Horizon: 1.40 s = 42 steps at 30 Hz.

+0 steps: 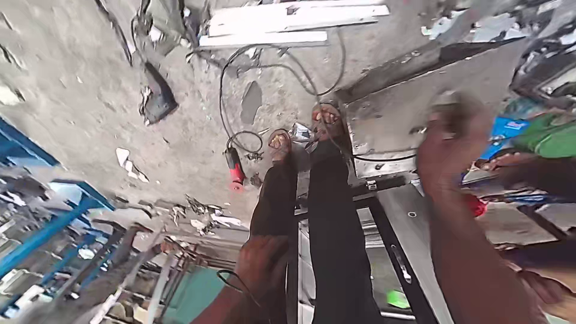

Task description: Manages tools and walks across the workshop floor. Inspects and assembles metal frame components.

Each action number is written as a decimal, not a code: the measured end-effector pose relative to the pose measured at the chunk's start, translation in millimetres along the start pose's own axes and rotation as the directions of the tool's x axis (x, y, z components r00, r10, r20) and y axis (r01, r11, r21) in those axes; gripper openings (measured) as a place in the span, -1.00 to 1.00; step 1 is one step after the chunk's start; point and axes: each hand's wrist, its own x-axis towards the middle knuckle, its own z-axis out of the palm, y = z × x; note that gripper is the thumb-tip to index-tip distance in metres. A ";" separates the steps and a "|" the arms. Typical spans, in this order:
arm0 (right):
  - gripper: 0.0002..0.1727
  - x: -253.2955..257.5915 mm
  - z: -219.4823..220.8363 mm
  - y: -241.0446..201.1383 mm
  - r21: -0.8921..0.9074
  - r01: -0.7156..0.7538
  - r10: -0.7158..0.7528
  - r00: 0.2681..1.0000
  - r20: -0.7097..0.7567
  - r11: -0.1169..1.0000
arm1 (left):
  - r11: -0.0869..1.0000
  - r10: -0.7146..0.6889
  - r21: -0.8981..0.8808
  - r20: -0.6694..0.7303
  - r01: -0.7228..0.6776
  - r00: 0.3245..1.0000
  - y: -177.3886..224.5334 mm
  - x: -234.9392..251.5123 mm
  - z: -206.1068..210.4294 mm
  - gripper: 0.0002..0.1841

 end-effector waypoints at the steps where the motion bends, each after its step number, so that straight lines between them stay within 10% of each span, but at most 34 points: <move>1: -0.47 -9.6 27.2 -27.0 -0.004 0.065 -0.064 0.983 0.175 0.998 | 0.999 -0.035 -0.020 -0.028 0.034 0.999 -7.0 -10.1 2.8 -0.65; 7: -0.55 -34.6 204.5 -155.8 0.053 0.583 -0.383 0.460 0.801 0.810 | 0.953 -0.160 -0.285 -0.194 0.100 0.968 -40.1 -40.5 20.4 -0.67; 12: -0.48 -77.3 372.3 -222.8 0.322 0.850 -0.444 -0.118 0.888 0.418 | 0.868 -0.246 -0.491 -0.284 0.080 0.927 -45.6 -58.3 42.5 -0.71; 16: -0.29 -121.5 500.6 -228.7 0.418 0.892 -0.271 -0.365 0.891 0.174 | 0.732 -0.400 -0.674 -0.308 0.099 0.863 -55.0 -74.6 57.1 -0.70; 22: -0.55 -176.8 567.1 -227.4 0.293 0.956 -0.057 -0.294 0.954 -0.017 | 0.525 -0.581 -0.848 -0.296 0.071 0.758 -54.7 -86.0 70.1 -0.70; 25: -0.19 -198.6 547.3 -239.9 0.147 0.989 0.236 -0.148 0.960 0.021 | 0.459 -0.597 -0.887 -0.265 0.051 0.757 -49.7 -84.7 69.2 -0.65; 29: -0.42 -213.3 502.0 -275.6 -0.071 0.991 0.362 0.026 0.932 0.113 | 0.366 -0.604 -0.929 -0.184 0.064 0.775 -54.1 -82.4 53.0 -0.67; 35: -0.17 -149.5 376.9 -314.0 -0.162 0.941 0.239 0.090 0.967 0.298 | 0.187 -0.650 -0.982 -0.138 -0.018 0.747 -60.4 -72.4 67.4 -0.56; 42: -0.16 -118.1 329.1 -346.9 -0.002 0.795 -0.092 0.073 0.993 0.606 | 0.246 -0.614 -0.969 -0.144 0.015 0.776 -35.2 -46.3 78.5 -0.59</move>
